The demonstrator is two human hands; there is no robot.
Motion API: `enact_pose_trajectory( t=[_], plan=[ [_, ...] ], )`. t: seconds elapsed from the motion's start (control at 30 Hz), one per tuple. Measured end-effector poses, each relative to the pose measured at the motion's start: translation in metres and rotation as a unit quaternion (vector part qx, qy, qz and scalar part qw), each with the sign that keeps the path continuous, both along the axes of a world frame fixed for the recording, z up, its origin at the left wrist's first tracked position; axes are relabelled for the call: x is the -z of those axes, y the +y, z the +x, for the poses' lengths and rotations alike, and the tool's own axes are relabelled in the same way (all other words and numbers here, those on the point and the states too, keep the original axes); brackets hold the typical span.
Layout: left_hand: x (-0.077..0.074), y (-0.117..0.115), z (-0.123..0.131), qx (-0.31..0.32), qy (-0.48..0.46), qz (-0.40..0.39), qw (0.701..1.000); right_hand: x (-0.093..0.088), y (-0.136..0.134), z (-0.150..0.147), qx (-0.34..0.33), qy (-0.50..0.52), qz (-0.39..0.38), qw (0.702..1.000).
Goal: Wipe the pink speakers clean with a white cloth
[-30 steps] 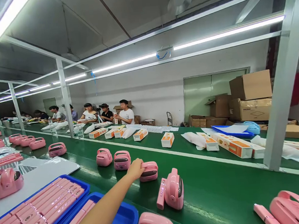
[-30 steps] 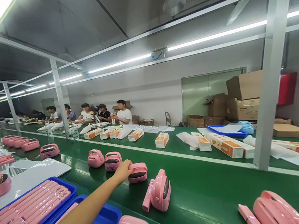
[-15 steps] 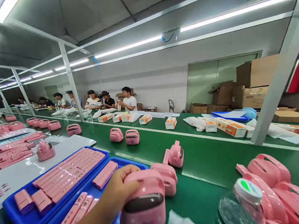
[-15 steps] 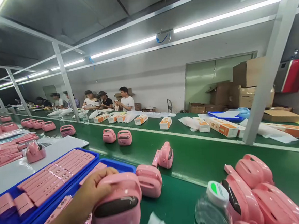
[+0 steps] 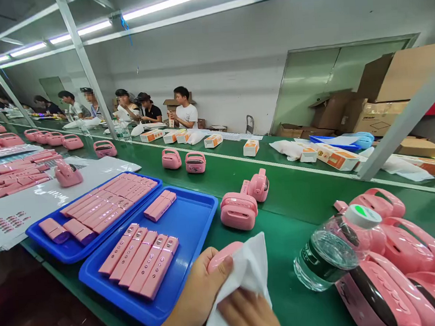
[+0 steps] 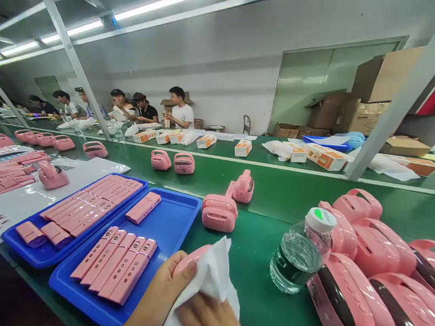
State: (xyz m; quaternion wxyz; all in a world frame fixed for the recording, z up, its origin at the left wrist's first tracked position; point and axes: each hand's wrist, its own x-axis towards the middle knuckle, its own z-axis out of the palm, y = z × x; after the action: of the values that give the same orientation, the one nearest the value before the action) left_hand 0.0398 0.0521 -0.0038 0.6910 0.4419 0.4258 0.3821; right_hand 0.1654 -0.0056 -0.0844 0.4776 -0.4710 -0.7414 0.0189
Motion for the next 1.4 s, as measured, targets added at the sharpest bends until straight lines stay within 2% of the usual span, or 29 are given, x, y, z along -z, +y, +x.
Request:
enact_pose_trajectory(
  t=[0.17, 0.3, 0.37, 0.5, 0.63, 0.7, 0.77, 0.83, 0.9, 1.03, 1.1, 1.17, 1.23, 1.27, 1.33, 1.4],
  plan=[
    [-0.002, -0.001, 0.002, -0.019, 0.015, 0.022, 0.999, -0.011, -0.001, 0.011, 0.044, -0.033, -0.011, 0.998],
    [0.003, 0.002, 0.002, -0.035, 0.048, 0.032, 0.998, -0.016, -0.006, 0.007, -0.003, -0.085, -0.014, 0.996],
    [0.004, 0.003, 0.003, -0.045, 0.029, 0.018, 0.998, -0.013, -0.003, 0.012, -0.005, -0.057, -0.035, 0.998],
    [0.003, 0.007, 0.005, -0.070, 0.037, 0.022, 0.997, -0.005, 0.000, 0.014, 0.037, 0.017, -0.052, 0.998],
    [0.005, 0.014, 0.006, -0.061, 0.058, 0.032, 0.996, -0.005, 0.002, 0.009, -0.022, 0.026, -0.034, 0.999],
    [0.003, 0.014, 0.006, -0.048, 0.050, 0.016, 0.997, -0.005, 0.004, 0.013, -0.031, 0.083, -0.093, 0.992],
    [-0.001, 0.012, 0.007, -0.039, 0.045, 0.013, 0.998, -0.005, 0.005, 0.017, 0.006, 0.212, -0.209, 0.955],
    [-0.006, 0.011, 0.007, -0.018, 0.026, 0.027, 0.999, -0.004, 0.002, 0.018, 0.057, 0.346, -0.307, 0.885],
    [-0.009, 0.010, 0.006, 0.023, -0.013, 0.028, 0.999, -0.004, -0.001, 0.015, 0.078, 0.415, -0.346, 0.838],
    [-0.003, 0.007, -0.002, 0.106, -0.064, 0.009, 0.992, -0.007, -0.003, 0.010, 0.080, 0.448, -0.369, 0.810],
    [0.005, 0.002, -0.006, 0.128, -0.061, 0.041, 0.989, -0.008, -0.002, 0.011, 0.095, 0.459, -0.365, 0.804],
    [0.013, -0.004, -0.006, 0.112, -0.041, 0.105, 0.987, -0.006, -0.003, 0.012, 0.102, 0.461, -0.374, 0.799],
    [0.017, -0.009, -0.003, 0.056, -0.011, 0.159, 0.986, -0.004, -0.006, 0.010, 0.120, 0.449, -0.366, 0.806],
    [0.018, -0.011, 0.000, 0.023, -0.002, 0.170, 0.985, -0.003, -0.007, 0.008, 0.132, 0.431, -0.343, 0.824],
    [0.016, -0.011, 0.007, -0.018, -0.006, 0.151, 0.988, -0.004, -0.009, 0.004, 0.133, 0.346, -0.244, 0.896],
    [0.011, -0.009, 0.013, -0.025, -0.026, 0.115, 0.993, -0.007, -0.005, 0.000, 0.099, 0.203, -0.114, 0.967]
  ],
)
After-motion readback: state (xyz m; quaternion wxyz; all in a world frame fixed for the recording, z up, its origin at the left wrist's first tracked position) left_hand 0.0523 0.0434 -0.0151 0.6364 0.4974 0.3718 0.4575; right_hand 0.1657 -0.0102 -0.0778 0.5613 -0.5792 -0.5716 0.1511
